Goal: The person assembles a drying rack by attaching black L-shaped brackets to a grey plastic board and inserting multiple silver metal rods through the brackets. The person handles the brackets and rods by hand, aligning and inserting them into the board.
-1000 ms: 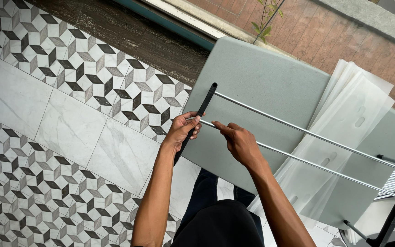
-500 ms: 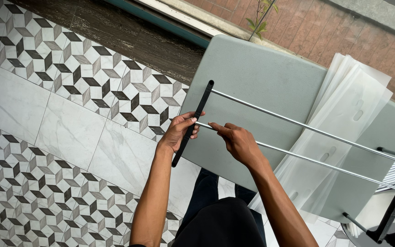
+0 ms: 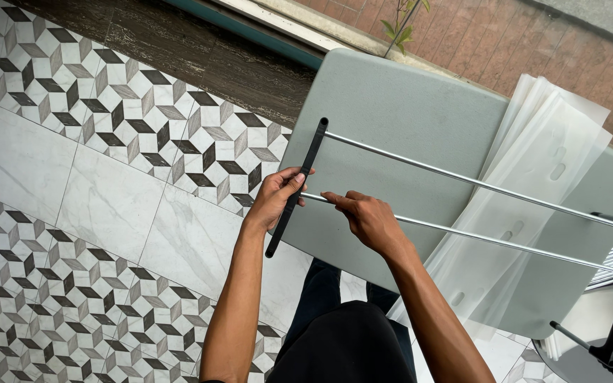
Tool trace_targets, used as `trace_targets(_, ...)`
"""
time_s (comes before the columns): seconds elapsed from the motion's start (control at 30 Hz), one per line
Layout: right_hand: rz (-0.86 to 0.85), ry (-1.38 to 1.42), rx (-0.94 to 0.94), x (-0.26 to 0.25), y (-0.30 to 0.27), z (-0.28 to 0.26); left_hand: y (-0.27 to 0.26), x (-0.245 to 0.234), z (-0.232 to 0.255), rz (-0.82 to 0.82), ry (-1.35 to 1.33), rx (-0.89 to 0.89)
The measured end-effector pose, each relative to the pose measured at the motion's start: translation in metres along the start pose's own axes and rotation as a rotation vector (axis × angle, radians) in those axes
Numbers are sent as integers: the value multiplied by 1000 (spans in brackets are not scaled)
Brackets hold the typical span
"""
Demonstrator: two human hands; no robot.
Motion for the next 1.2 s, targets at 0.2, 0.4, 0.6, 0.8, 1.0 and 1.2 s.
trace_targets(0.2,24,-19,22,-1,6,6,1,3,4,-9,11,42)
trace_targets(0.4,87,-29,-7,-2,9,11,2,6,4,18,-28,27)
trace_targets(0.6,101,-70,20,-5,14,18,2,7,5,38,-10,18)
trace_targets(0.8,147,-56,-8,-10,21,26,7,10,6,53,-3,22)
trace_targets(1.0,142,-110,-21,-15,23,25,10,9,8,78,25,29)
trace_targets(1.2,134,-14,4,-12,22,21,14,9,8,151,201,-8)
Point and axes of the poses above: each hand's wrist, its own y-axis towards the middle knuckle, its own x-axis out of the palm, z = x × y, the point moved 1 cm from there along y, towards the middle knuckle, and after that the axes turned 7 degrees about -z, right-handed, at the moved point
